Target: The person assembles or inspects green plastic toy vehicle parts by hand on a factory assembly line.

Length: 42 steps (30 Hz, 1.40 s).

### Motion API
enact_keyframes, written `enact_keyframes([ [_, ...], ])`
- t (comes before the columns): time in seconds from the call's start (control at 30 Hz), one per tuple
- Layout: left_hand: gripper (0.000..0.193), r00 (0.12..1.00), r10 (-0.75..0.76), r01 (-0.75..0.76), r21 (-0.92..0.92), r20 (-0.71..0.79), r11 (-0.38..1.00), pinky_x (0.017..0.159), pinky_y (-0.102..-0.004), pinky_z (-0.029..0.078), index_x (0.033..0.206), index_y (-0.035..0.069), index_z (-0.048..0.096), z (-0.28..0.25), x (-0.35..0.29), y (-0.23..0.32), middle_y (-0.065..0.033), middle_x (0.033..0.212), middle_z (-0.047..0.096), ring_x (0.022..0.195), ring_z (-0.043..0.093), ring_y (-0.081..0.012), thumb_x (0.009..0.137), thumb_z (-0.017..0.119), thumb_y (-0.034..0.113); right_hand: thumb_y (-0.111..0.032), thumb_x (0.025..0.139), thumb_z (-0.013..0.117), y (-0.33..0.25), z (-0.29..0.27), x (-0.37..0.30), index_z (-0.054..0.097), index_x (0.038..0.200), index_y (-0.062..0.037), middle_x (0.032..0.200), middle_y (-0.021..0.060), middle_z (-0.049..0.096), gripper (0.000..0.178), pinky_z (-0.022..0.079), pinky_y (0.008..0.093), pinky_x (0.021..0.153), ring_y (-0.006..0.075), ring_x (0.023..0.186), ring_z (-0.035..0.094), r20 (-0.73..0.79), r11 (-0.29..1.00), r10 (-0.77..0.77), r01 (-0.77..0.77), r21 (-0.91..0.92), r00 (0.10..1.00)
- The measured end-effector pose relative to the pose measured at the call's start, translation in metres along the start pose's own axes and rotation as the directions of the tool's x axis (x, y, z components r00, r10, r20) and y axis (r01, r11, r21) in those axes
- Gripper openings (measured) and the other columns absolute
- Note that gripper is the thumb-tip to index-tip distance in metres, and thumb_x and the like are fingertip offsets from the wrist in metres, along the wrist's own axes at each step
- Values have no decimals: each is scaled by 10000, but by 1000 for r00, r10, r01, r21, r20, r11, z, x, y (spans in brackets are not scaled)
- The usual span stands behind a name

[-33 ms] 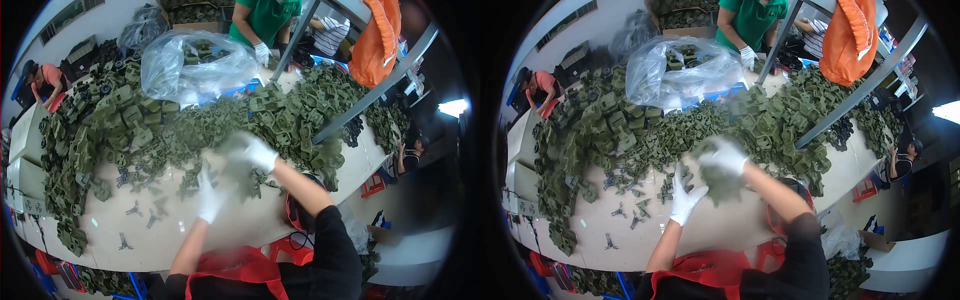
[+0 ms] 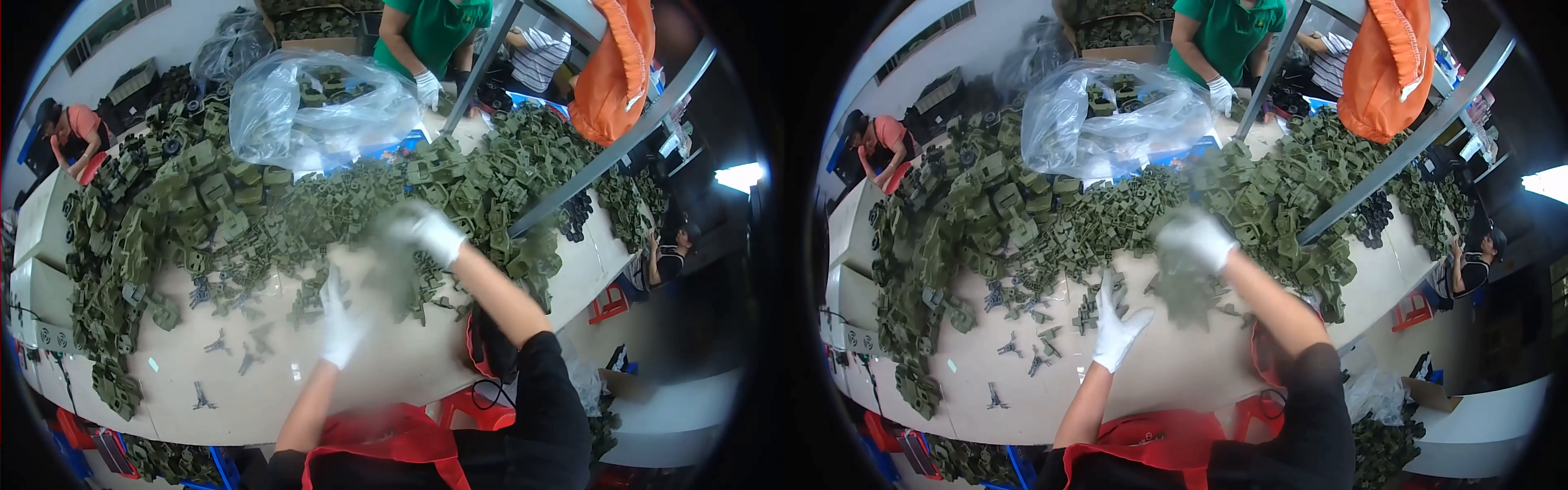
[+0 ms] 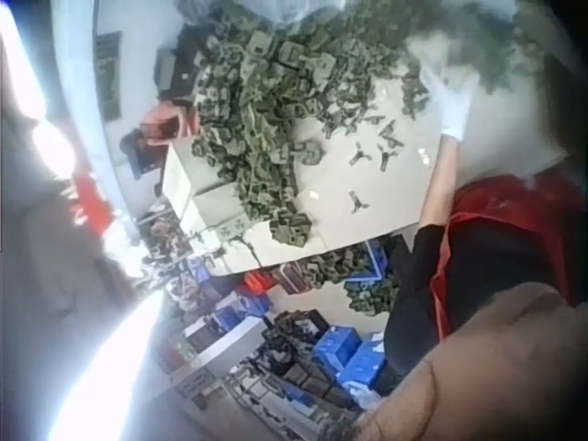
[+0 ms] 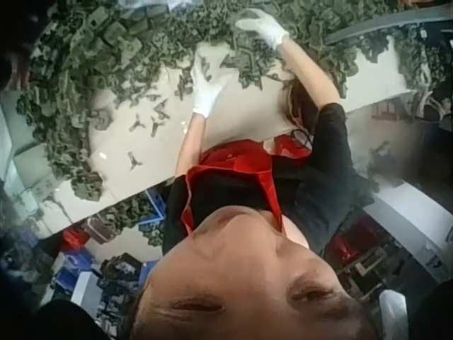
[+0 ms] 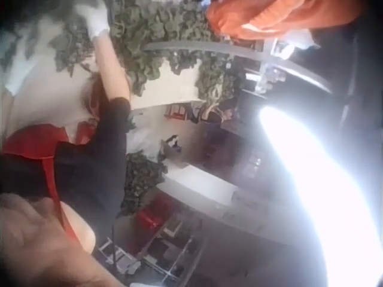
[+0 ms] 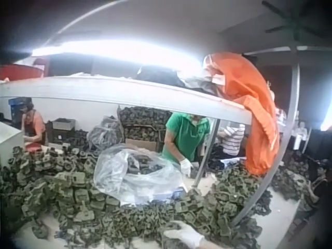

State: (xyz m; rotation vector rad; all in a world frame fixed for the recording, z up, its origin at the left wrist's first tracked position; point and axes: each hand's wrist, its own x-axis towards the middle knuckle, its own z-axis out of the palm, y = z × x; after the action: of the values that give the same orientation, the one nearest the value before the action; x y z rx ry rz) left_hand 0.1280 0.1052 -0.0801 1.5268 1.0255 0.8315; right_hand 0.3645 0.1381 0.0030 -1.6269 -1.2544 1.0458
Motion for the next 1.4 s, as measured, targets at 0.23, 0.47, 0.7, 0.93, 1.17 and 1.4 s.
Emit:
enact_keyframes([
  [0.23, 719, 938, -327, 301, -192, -119, 934, 950, -337, 458, 1421, 10, 353, -41, -40, -113, -169, 1346, 477, 1157, 524, -250, 804, 711, 100, -345, 838, 633, 45, -249, 38, 591, 1170, -163, 1213, 40, 584, 381, 403, 417, 983, 245, 1131, 516, -592, 709, 484, 107, 697, 645],
  [0.47, 566, 808, -447, 371, -258, -385, 892, 882, -284, 462, 1337, 27, 463, -70, -97, -183, -72, 1144, 562, 997, 547, -154, 821, 693, 64, -403, 830, 512, 41, -281, 63, 495, 1288, -54, 1266, 126, 553, 577, 405, 432, 961, 254, 1159, 510, -978, 559, 158, -803, 205, -140],
  [0.7, 410, 765, -398, 462, 0, -507, 887, 738, -276, 473, 1230, 25, 549, -61, -80, -140, -17, 928, 521, 810, 533, -120, 835, 659, 44, -288, 923, 462, 56, -215, 176, 561, 1261, -206, 1209, 129, 630, 362, 470, 443, 943, 315, 1115, 605, -617, 357, 35, -586, -727, 786],
  [0.93, 234, 878, -45, 282, 439, -476, 853, 700, -351, 505, 1095, 56, 616, -61, -89, -159, -96, 957, 544, 755, 603, -234, 870, 623, 122, -324, 879, 557, 49, -204, 241, 451, 1383, -205, 1294, 161, 570, 528, 452, 435, 965, 347, 1167, 562, -585, 307, 198, -617, -725, 786],
  [1.17, 189, 889, 16, 253, 520, -458, 816, 684, -375, 511, 1057, 76, 623, -63, -86, -154, -112, 974, 561, 738, 613, -283, 874, 603, 120, -283, 878, 539, 60, -189, 235, 516, 1293, -179, 1292, 161, 570, 429, 449, 434, 966, 352, 1162, 559, -592, 316, 189, -620, -719, 783],
  [1.4, 187, 900, 53, 211, 538, -432, 816, 707, -383, 506, 1041, 82, 629, -63, -85, -153, -107, 970, 564, 790, 614, -289, 858, 602, 106, -371, 936, 473, 75, -198, 222, 503, 1303, -146, 1250, 167, 598, 431, 470, 442, 937, 335, 1143, 586, -613, 372, 209, -641, -671, 762],
])
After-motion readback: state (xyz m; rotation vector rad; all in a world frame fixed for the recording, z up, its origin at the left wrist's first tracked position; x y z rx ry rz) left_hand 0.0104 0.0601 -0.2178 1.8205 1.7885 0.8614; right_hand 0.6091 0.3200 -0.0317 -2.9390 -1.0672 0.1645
